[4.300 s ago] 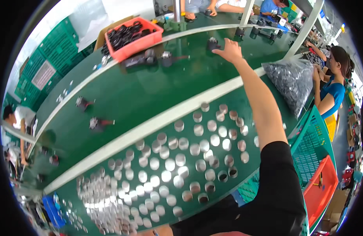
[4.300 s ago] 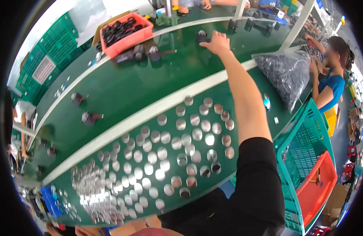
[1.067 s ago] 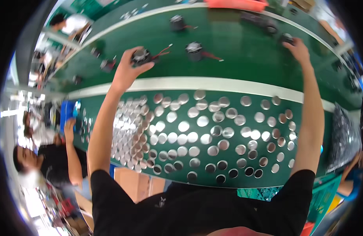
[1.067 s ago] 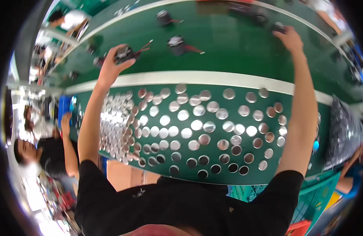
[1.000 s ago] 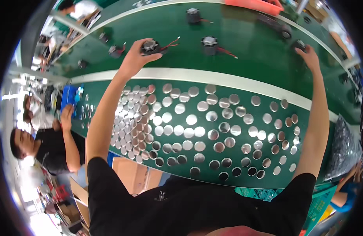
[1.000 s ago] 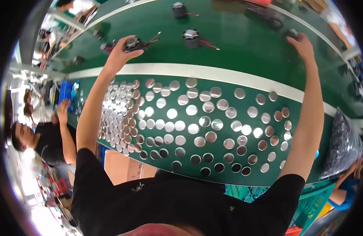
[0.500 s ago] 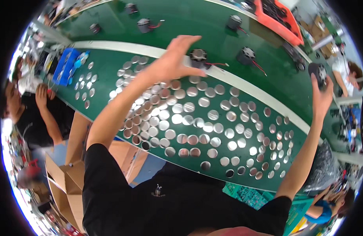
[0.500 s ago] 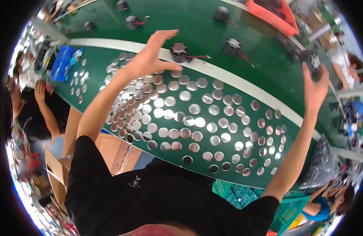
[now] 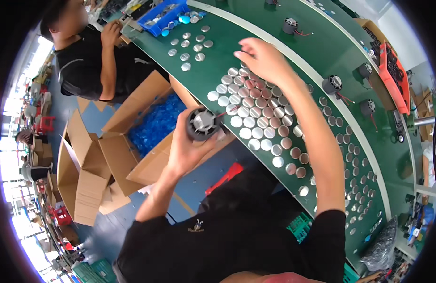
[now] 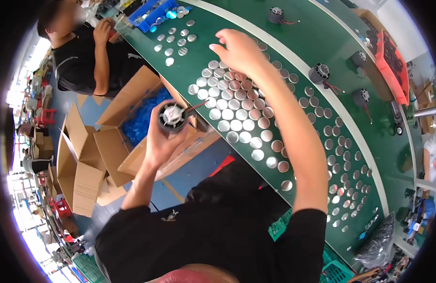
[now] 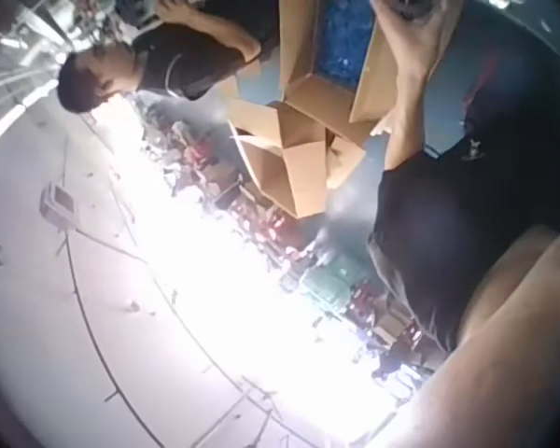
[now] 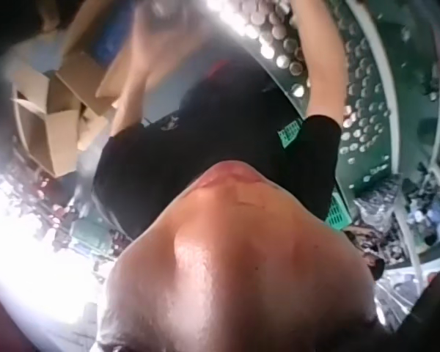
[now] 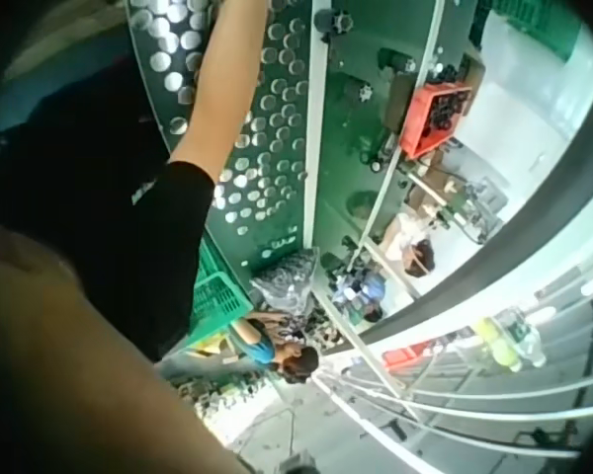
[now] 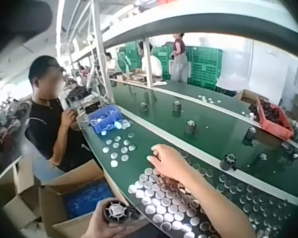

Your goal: Assembling and inspecting small circular components by applying covers and stickers on a factory production line.

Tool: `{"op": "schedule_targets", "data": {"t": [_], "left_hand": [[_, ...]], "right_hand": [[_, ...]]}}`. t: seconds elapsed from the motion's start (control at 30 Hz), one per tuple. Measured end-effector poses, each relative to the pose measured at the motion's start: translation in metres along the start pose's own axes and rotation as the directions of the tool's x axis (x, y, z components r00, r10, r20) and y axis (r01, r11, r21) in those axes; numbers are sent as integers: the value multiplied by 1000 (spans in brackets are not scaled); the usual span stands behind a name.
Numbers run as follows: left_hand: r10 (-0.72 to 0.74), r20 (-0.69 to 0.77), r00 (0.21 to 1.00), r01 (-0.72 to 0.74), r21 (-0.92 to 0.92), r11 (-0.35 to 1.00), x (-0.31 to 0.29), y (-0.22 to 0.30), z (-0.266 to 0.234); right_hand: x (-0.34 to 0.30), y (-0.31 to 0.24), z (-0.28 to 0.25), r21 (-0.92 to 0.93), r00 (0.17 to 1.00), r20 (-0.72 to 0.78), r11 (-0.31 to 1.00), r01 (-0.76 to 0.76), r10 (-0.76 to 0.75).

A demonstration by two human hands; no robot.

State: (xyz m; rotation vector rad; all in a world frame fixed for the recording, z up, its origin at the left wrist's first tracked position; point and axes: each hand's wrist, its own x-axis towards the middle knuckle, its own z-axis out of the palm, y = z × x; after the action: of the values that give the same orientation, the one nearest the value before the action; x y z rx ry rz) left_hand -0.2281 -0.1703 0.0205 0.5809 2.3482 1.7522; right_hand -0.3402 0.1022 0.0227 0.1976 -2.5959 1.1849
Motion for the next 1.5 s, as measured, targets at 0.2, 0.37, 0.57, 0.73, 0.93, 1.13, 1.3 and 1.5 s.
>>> {"op": "schedule_targets", "data": {"t": [0.2, 0.37, 0.57, 0.73, 0.93, 1.13, 1.3, 1.5], "left_hand": [[-54, -144, 988, 35, -126, 991, -68, -27, -17], [-95, -78, 992, 73, -246, 966, -58, -23, -10], [17, 42, 999, -2, -328, 945, -8, 14, 39], [341, 274, 899, -224, -382, 896, 11, 42, 100], [406, 499, 766, -113, -516, 849, -15, 71, 165], [332, 596, 731, -47, -442, 896, -37, 86, 194], [412, 592, 693, -173, -419, 891, -44, 102, 205], [441, 626, 643, -215, -406, 888, -42, 92, 214]], "right_hand": [[96, 41, 128, -350, 997, -70, 936, -36, 13], [91, 49, 132, -380, 990, -135, 922, -77, 27], [-26, -47, -22, 323, 972, -201, 928, 183, -122], [-181, -115, -140, 0, 984, -81, 987, 160, -159], [-269, -122, -157, -169, 985, -117, 980, 107, -128], [-314, -119, -163, -113, 962, -250, 990, 79, -105], [-332, -114, -169, -175, 935, -351, 984, -15, -48], [-346, -101, -167, -49, 919, -394, 999, -12, -8]]}}
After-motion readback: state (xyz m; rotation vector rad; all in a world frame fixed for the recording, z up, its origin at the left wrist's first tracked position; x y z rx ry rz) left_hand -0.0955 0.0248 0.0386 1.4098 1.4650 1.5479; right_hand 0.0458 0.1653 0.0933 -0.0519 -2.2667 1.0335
